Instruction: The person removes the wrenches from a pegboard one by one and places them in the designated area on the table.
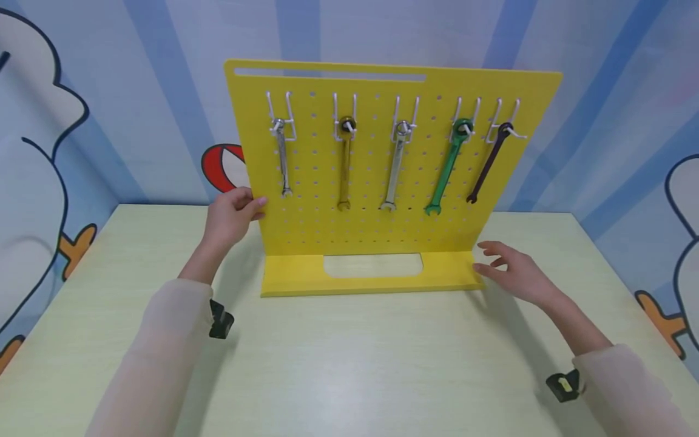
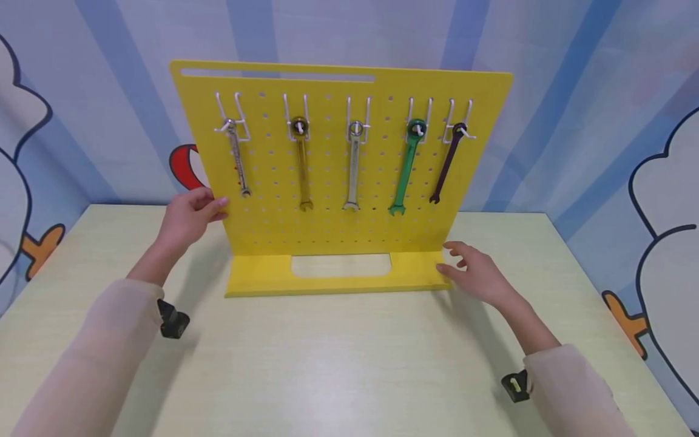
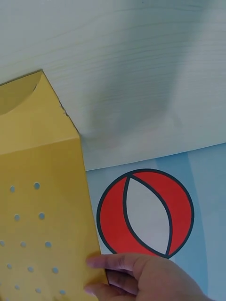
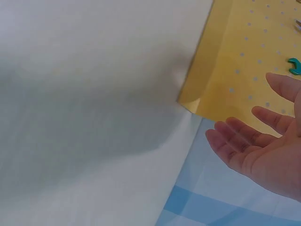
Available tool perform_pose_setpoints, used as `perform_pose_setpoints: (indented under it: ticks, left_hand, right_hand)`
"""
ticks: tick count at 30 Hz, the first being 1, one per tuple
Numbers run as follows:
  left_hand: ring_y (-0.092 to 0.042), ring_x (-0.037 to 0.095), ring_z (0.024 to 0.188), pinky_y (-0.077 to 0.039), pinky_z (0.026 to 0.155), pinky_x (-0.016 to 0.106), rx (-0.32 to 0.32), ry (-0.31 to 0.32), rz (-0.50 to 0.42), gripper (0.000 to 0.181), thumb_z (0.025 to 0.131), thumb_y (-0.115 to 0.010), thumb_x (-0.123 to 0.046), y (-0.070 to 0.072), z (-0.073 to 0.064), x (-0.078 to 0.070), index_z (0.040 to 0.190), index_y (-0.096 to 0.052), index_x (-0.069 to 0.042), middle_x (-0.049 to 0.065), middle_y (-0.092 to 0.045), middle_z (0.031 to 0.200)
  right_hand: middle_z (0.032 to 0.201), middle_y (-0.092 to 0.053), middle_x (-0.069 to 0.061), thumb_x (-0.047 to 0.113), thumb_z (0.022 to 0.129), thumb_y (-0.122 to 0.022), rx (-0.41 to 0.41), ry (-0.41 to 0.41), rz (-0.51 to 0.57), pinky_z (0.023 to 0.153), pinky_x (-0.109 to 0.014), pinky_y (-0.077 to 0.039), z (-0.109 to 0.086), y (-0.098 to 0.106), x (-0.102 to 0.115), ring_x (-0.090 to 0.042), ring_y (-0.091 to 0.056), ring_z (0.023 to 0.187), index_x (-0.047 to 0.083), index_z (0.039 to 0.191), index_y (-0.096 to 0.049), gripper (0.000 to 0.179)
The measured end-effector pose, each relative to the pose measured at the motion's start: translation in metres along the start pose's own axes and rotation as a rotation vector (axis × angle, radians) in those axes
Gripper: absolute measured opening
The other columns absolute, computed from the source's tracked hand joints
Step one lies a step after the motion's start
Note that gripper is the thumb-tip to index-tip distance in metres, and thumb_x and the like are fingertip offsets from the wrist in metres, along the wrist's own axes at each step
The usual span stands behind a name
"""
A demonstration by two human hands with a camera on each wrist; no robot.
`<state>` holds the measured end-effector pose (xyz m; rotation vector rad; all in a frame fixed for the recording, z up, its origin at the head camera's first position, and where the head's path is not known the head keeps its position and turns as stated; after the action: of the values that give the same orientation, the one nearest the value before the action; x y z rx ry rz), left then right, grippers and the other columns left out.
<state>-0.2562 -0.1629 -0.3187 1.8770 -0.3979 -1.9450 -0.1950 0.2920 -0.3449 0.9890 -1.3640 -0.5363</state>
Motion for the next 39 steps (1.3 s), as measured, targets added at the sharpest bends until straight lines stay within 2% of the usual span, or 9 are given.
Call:
perform_pose_setpoints:
  ticks: [8,12,15,18,21,23,26,33,39]
  left_hand:
    - [-0.064,0.024,0.091,-0.053,0.075,0.021,-0.007,-0.011,-0.002,0.030,0.090,-0.056,-0.023,0.000,0.000,0.001,0.103,-0.058,0.004,0.017,-0.062,0.100]
    - [-0.064,0.024,0.090,-0.053,0.075,0.021,-0.009,-0.014,0.005,0.030,0.090,-0.056,-0.025,0.000,0.000,0.002,0.100,-0.058,0.004,0.017,-0.062,0.098]
    - [-0.063,0.024,0.091,-0.053,0.076,0.022,-0.012,-0.009,0.007,0.031,0.090,-0.056,-0.025,0.000,0.000,0.002,0.101,-0.058,0.003,0.017,-0.062,0.099]
    - [-0.063,0.025,0.091,-0.053,0.077,0.023,-0.015,-0.003,0.008,0.031,0.090,-0.056,-0.025,-0.001,0.001,0.002,0.102,-0.058,0.003,0.017,-0.062,0.100]
    - [-0.063,0.024,0.091,-0.053,0.076,0.023,-0.018,-0.003,0.013,0.030,0.090,-0.056,-0.025,-0.001,0.001,0.002,0.102,-0.059,0.003,0.016,-0.062,0.099]
    - [-0.064,0.024,0.090,-0.053,0.076,0.022,-0.020,-0.005,0.017,0.030,0.090,-0.056,-0.025,-0.002,0.001,0.002,0.102,-0.059,0.003,0.016,-0.062,0.098]
    - [-0.063,0.024,0.090,-0.053,0.076,0.022,-0.025,-0.009,0.017,0.030,0.090,-0.056,-0.024,-0.001,0.000,0.002,0.102,-0.059,0.003,0.016,-0.061,0.097]
    - [-0.063,0.024,0.090,-0.053,0.077,0.023,-0.035,-0.004,0.010,0.030,0.091,-0.056,-0.023,-0.002,-0.001,0.002,0.103,-0.059,0.004,0.017,-0.061,0.098]
    - [-0.063,0.024,0.090,-0.053,0.078,0.024,-0.035,-0.001,0.013,0.030,0.090,-0.056,-0.024,-0.003,-0.001,0.001,0.103,-0.059,0.003,0.017,-0.061,0.097]
  right_hand:
    - [0.132,-0.039,-0.026,0.036,0.095,-0.047,-0.012,-0.008,0.005,0.084,-0.053,-0.045,0.014,0.030,0.019,-0.041,-0.045,0.112,-0.003,0.138,-0.030,0.060]
    - [0.132,-0.040,-0.026,0.033,0.096,-0.046,-0.034,0.019,0.057,0.086,-0.054,-0.045,0.019,0.047,0.030,-0.040,-0.045,0.113,-0.003,0.138,-0.030,0.057]
    - [0.131,-0.042,-0.025,0.034,0.096,-0.045,-0.046,0.009,0.101,0.086,-0.052,-0.045,0.022,0.058,0.038,-0.038,-0.047,0.111,-0.001,0.138,-0.031,0.057]
    - [0.130,-0.043,-0.023,0.035,0.096,-0.046,-0.059,0.001,0.159,0.085,-0.037,-0.050,0.025,0.068,0.045,-0.034,-0.050,0.109,0.000,0.137,-0.031,0.056]
    - [0.129,-0.045,-0.022,0.031,0.096,-0.047,-0.094,0.014,0.229,0.079,-0.020,-0.050,0.027,0.077,0.051,-0.022,-0.053,0.107,0.000,0.136,-0.033,0.053]
    - [0.128,-0.045,-0.021,0.029,0.096,-0.048,-0.122,0.025,0.263,0.076,-0.014,-0.049,0.028,0.081,0.055,-0.014,-0.054,0.103,0.000,0.135,-0.034,0.051]
    - [0.129,-0.044,-0.019,0.030,0.095,-0.049,-0.149,0.013,0.296,0.075,-0.014,-0.050,0.031,0.086,0.060,-0.009,-0.054,0.101,0.000,0.135,-0.034,0.052]
    - [0.132,-0.040,-0.015,0.030,0.094,-0.050,-0.158,-0.030,0.398,0.078,-0.017,-0.050,0.041,0.092,0.068,-0.022,-0.047,0.113,0.002,0.136,-0.031,0.054]
    - [0.124,-0.041,-0.011,0.025,0.093,-0.051,-0.172,-0.032,0.477,0.082,-0.023,-0.051,0.047,0.094,0.072,-0.020,-0.048,0.109,0.002,0.134,-0.031,0.050]
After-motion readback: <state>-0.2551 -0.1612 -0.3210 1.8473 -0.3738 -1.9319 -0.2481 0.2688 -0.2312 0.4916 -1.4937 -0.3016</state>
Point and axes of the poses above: each hand's wrist, its own z-axis towards the middle knuckle, its own y-axis out of the back of the hand, x = y × z, the point moved 2 cm from there along z, towards the middle knuckle
